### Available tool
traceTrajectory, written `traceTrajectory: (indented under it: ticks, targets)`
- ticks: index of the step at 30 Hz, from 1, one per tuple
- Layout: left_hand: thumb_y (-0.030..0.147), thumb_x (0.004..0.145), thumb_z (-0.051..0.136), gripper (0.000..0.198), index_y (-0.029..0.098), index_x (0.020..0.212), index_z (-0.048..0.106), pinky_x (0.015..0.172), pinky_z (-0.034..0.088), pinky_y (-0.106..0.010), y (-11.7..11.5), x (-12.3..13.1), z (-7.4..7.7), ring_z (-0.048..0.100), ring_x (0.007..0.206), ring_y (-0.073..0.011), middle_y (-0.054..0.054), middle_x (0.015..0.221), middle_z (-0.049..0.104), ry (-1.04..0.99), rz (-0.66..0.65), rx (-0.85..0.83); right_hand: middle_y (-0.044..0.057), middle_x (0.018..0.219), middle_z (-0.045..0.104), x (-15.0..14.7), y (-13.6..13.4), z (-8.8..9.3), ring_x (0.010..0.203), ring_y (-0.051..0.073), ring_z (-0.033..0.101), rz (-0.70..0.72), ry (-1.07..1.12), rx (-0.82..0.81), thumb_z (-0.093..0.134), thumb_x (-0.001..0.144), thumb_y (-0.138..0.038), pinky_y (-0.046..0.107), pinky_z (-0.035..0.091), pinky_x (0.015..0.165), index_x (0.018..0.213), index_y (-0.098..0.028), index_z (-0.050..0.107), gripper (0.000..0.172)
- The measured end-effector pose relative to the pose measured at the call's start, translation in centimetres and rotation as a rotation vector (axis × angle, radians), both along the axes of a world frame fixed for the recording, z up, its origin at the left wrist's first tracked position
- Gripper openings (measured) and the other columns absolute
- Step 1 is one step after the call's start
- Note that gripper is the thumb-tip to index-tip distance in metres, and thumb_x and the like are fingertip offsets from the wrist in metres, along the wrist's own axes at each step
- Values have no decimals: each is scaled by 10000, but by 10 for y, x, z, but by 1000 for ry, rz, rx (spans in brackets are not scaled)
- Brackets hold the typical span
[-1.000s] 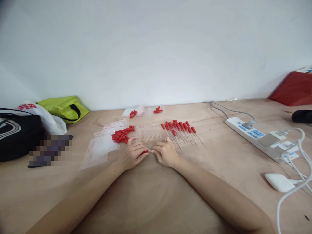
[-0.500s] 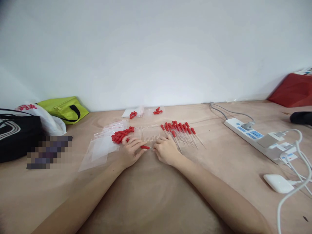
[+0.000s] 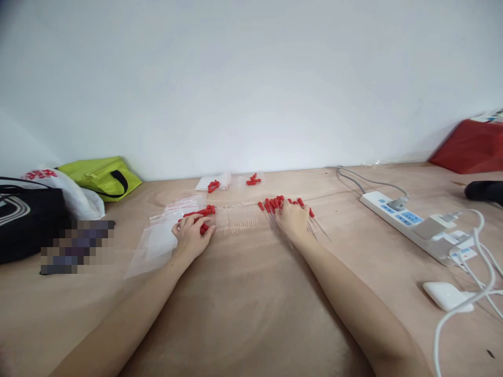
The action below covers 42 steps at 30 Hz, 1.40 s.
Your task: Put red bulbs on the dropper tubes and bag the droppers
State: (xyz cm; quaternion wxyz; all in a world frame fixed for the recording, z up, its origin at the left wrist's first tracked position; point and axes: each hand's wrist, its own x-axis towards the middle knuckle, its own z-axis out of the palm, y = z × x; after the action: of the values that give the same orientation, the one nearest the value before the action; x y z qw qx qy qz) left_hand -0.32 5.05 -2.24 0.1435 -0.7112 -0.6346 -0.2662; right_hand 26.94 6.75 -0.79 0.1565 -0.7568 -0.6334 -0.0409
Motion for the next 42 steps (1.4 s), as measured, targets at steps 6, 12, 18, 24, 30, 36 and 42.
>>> traceTrajectory:
  ticks: [6, 12, 18, 24, 30, 36, 42]
  targets:
    - [299, 747, 571, 119, 208, 743, 647, 792, 253, -431, -2, 0, 0, 484, 957, -260, -68, 964, 613, 18, -18, -17, 89, 722, 662, -8, -5, 2, 741, 226, 577, 44, -24, 48, 402, 796, -327, 366, 235, 759, 889, -162, 607, 280]
    - [242, 758, 545, 108, 204, 820, 625, 817, 233, -420, -6, 4, 5, 494, 945, -236, -56, 942, 616, 34, -11, -24, 74, 791, 667, -45, 1, 7, 773, 207, 577, 179, 66, -10, 397, 791, -276, 361, 241, 758, 810, -188, 636, 255]
    - [420, 716, 575, 286, 204, 901, 599, 784, 248, -408, -8, 0, 14, 448, 945, -275, -92, 971, 558, 40, 175, -43, 143, 884, 652, -73, 18, 8, 831, 235, 587, 78, 103, -148, 433, 763, -249, 362, 271, 772, 920, -118, 625, 281]
    - [489, 722, 533, 312, 190, 792, 590, 764, 254, -400, -8, 0, 17, 438, 899, -277, -99, 881, 536, 137, 183, -102, 159, 912, 645, -72, 22, 9, 856, 237, 590, 16, 123, -225, 437, 762, -231, 357, 282, 775, 866, -115, 636, 253]
    - [389, 762, 520, 222, 181, 724, 584, 785, 249, -406, -8, 1, 17, 448, 885, -264, -98, 893, 548, 196, 119, -101, 151, 938, 637, -70, 17, 12, 876, 227, 585, 19, 97, -231, 416, 784, -219, 349, 273, 770, 889, -131, 624, 249]
    - [396, 816, 470, 262, 177, 782, 609, 801, 255, -408, -12, 4, 18, 467, 877, -265, -99, 854, 574, 65, 79, 66, 119, 887, 645, -54, -2, 10, 867, 219, 557, 157, 93, -3, 363, 808, -205, 331, 260, 732, 865, -145, 626, 276]
    - [360, 814, 504, 179, 210, 810, 602, 775, 306, -339, -28, 25, 19, 504, 837, -197, -36, 819, 591, -19, -455, -108, 78, 880, 625, -22, -42, -15, 814, 179, 534, 502, 168, 293, 356, 831, -162, 318, 271, 749, 976, -165, 593, 278]
